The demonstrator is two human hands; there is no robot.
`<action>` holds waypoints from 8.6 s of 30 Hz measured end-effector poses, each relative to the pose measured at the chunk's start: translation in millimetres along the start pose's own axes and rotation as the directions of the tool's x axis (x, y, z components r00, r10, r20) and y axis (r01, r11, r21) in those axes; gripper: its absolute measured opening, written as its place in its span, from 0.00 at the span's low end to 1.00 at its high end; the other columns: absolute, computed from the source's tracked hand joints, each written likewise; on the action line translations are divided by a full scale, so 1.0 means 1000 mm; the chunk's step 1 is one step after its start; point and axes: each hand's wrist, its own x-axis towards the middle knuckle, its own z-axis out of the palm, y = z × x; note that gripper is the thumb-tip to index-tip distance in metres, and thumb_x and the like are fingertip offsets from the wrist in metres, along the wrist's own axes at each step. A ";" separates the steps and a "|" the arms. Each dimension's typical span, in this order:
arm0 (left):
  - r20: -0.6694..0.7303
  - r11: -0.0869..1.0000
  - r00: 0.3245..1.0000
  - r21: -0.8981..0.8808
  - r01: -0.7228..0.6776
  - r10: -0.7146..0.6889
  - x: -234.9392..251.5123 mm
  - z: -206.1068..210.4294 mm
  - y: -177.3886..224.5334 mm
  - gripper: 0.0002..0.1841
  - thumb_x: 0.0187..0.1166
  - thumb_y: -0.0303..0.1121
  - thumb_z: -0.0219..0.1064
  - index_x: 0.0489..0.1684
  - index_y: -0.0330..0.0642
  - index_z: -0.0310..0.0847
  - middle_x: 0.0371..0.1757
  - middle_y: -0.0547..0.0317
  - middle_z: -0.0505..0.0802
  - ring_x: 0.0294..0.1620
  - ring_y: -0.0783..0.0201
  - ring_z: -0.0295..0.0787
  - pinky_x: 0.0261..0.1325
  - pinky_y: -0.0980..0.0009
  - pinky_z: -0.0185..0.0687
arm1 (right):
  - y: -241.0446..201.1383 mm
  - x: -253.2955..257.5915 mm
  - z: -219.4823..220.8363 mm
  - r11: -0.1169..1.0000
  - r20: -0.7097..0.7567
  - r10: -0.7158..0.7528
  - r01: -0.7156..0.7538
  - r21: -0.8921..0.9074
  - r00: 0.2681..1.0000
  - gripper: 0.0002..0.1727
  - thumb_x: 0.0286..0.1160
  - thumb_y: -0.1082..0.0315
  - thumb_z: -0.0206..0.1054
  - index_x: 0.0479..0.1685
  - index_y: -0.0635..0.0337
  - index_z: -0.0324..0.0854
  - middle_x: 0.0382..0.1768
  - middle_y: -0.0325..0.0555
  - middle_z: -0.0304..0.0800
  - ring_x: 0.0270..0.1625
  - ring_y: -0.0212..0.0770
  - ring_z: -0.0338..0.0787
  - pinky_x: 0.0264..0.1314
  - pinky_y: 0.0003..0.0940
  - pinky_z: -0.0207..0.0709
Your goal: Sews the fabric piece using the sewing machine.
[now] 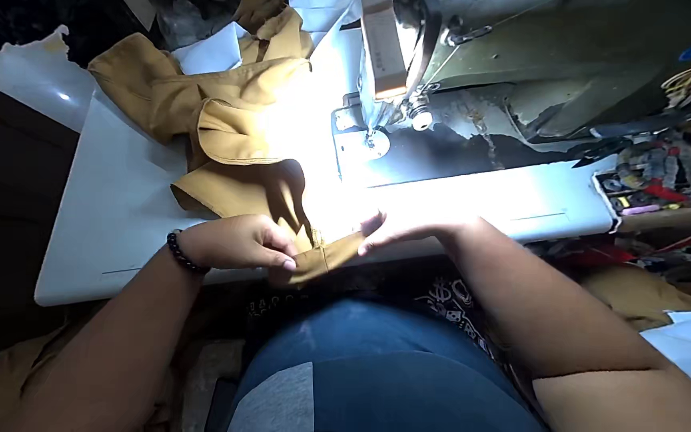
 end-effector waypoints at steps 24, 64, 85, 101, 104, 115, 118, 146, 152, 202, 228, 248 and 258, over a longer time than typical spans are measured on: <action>-0.417 0.648 0.905 0.713 0.267 0.087 0.052 0.082 0.013 0.11 0.81 0.25 0.59 0.52 0.37 0.86 0.49 0.44 0.89 0.52 0.45 0.89 0.52 0.44 0.76 | 0.032 -0.014 0.042 0.564 -0.216 -0.479 0.109 -0.818 0.851 0.25 0.75 0.75 0.61 0.66 0.39 0.89 0.46 0.54 0.85 0.52 0.58 0.86 0.48 0.54 0.78; -0.626 0.808 0.764 0.526 0.265 0.157 0.049 0.096 0.000 0.08 0.81 0.34 0.68 0.41 0.42 0.92 0.35 0.53 0.92 0.39 0.54 0.91 0.45 0.50 0.80 | 0.043 0.008 0.033 0.741 -0.419 -0.464 0.082 -0.667 0.781 0.16 0.77 0.56 0.63 0.30 0.55 0.91 0.33 0.47 0.86 0.48 0.51 0.86 0.52 0.55 0.66; -0.520 0.671 0.830 0.691 0.268 0.204 0.053 0.090 0.000 0.13 0.83 0.32 0.63 0.57 0.50 0.92 0.35 0.51 0.90 0.40 0.49 0.89 0.53 0.44 0.72 | 0.060 0.011 0.031 0.505 -0.267 -0.681 0.174 -0.845 0.681 0.12 0.83 0.65 0.61 0.41 0.54 0.92 0.47 0.46 0.92 0.53 0.49 0.88 0.58 0.55 0.70; -0.470 0.739 0.852 0.485 0.468 -0.231 0.068 0.069 0.025 0.09 0.88 0.36 0.58 0.45 0.40 0.79 0.34 0.50 0.90 0.43 0.50 0.90 0.53 0.46 0.77 | 0.058 0.007 0.016 0.807 -0.624 -0.393 -0.072 -0.586 0.675 0.21 0.76 0.49 0.66 0.28 0.57 0.89 0.55 0.52 0.86 0.70 0.56 0.76 0.70 0.57 0.60; -0.455 0.456 0.890 0.786 0.418 -0.030 0.075 0.081 0.040 0.08 0.83 0.28 0.61 0.38 0.38 0.85 0.32 0.47 0.90 0.41 0.46 0.90 0.49 0.46 0.72 | 0.056 0.007 0.017 0.775 -0.621 -0.389 -0.122 -0.620 0.680 0.21 0.76 0.47 0.65 0.32 0.55 0.89 0.56 0.55 0.84 0.70 0.59 0.76 0.69 0.60 0.57; -0.453 0.880 0.885 0.458 0.126 0.109 0.085 0.056 -0.019 0.21 0.77 0.51 0.70 0.60 0.48 0.88 0.64 0.48 0.89 0.73 0.46 0.78 0.79 0.43 0.65 | 0.064 0.020 -0.034 0.724 -0.493 -0.379 -0.081 -0.685 0.783 0.25 0.76 0.39 0.62 0.53 0.47 0.91 0.65 0.56 0.82 0.77 0.63 0.73 0.72 0.70 0.57; -0.495 0.768 0.832 0.625 0.140 0.251 0.079 0.080 -0.023 0.18 0.84 0.51 0.63 0.62 0.56 0.91 0.58 0.44 0.87 0.64 0.41 0.81 0.65 0.37 0.69 | 0.065 0.021 -0.030 0.708 -0.482 -0.383 -0.084 -0.701 0.788 0.23 0.83 0.46 0.55 0.56 0.48 0.89 0.65 0.55 0.83 0.77 0.60 0.74 0.74 0.68 0.56; -0.314 0.750 0.868 0.655 -0.095 0.385 0.054 0.087 -0.024 0.14 0.84 0.42 0.63 0.52 0.48 0.93 0.71 0.66 0.91 0.63 0.57 0.85 0.64 0.51 0.66 | 0.042 -0.001 -0.025 0.798 -0.381 -0.218 -0.061 -0.599 0.898 0.20 0.69 0.48 0.68 0.45 0.55 0.87 0.44 0.52 0.82 0.58 0.57 0.77 0.52 0.55 0.60; -0.332 0.754 0.859 0.651 -0.089 0.389 0.056 0.089 -0.023 0.15 0.84 0.42 0.62 0.52 0.48 0.93 0.75 0.67 0.89 0.63 0.58 0.84 0.65 0.51 0.66 | 0.038 0.024 -0.023 0.633 -0.281 -0.427 0.062 -0.772 0.859 0.11 0.78 0.65 0.58 0.41 0.60 0.85 0.38 0.56 0.87 0.49 0.59 0.88 0.48 0.61 0.71; -0.647 0.828 0.748 0.330 0.452 -0.150 0.197 0.033 0.010 0.36 0.83 0.52 0.61 0.91 0.53 0.61 0.88 0.54 0.72 0.92 0.47 0.57 0.80 0.29 0.50 | 0.061 0.011 -0.051 0.720 -0.677 -0.123 -0.404 -0.564 0.725 0.21 0.87 0.58 0.54 0.72 0.39 0.85 0.65 0.49 0.83 0.73 0.55 0.77 0.72 0.63 0.62; -0.571 0.566 0.772 0.747 0.347 0.280 -0.080 -0.012 -0.016 0.19 0.81 0.24 0.49 0.55 0.27 0.87 0.51 0.29 0.92 0.57 0.27 0.88 0.61 0.32 0.79 | -0.003 0.015 -0.041 0.785 -0.352 -0.119 -0.129 -0.606 0.928 0.28 0.66 0.51 0.81 0.55 0.66 0.87 0.56 0.61 0.88 0.63 0.59 0.86 0.65 0.60 0.75; -0.168 0.621 0.926 0.779 -0.085 0.338 0.164 0.040 0.011 0.16 0.82 0.42 0.57 0.49 0.42 0.87 0.51 0.46 0.91 0.63 0.44 0.86 0.69 0.41 0.72 | -0.001 -0.038 0.010 0.475 -0.424 -0.075 -0.341 -0.811 0.903 0.10 0.79 0.57 0.68 0.41 0.51 0.92 0.46 0.50 0.87 0.57 0.56 0.85 0.49 0.51 0.76; -0.366 0.817 0.873 0.574 -0.061 0.322 0.130 0.066 -0.006 0.14 0.85 0.37 0.62 0.58 0.46 0.92 0.47 0.51 0.89 0.52 0.53 0.85 0.57 0.52 0.78 | 0.029 -0.039 0.000 0.928 -0.851 -0.005 -0.314 -0.199 0.525 0.15 0.82 0.59 0.65 0.42 0.64 0.88 0.34 0.50 0.90 0.38 0.45 0.89 0.44 0.48 0.82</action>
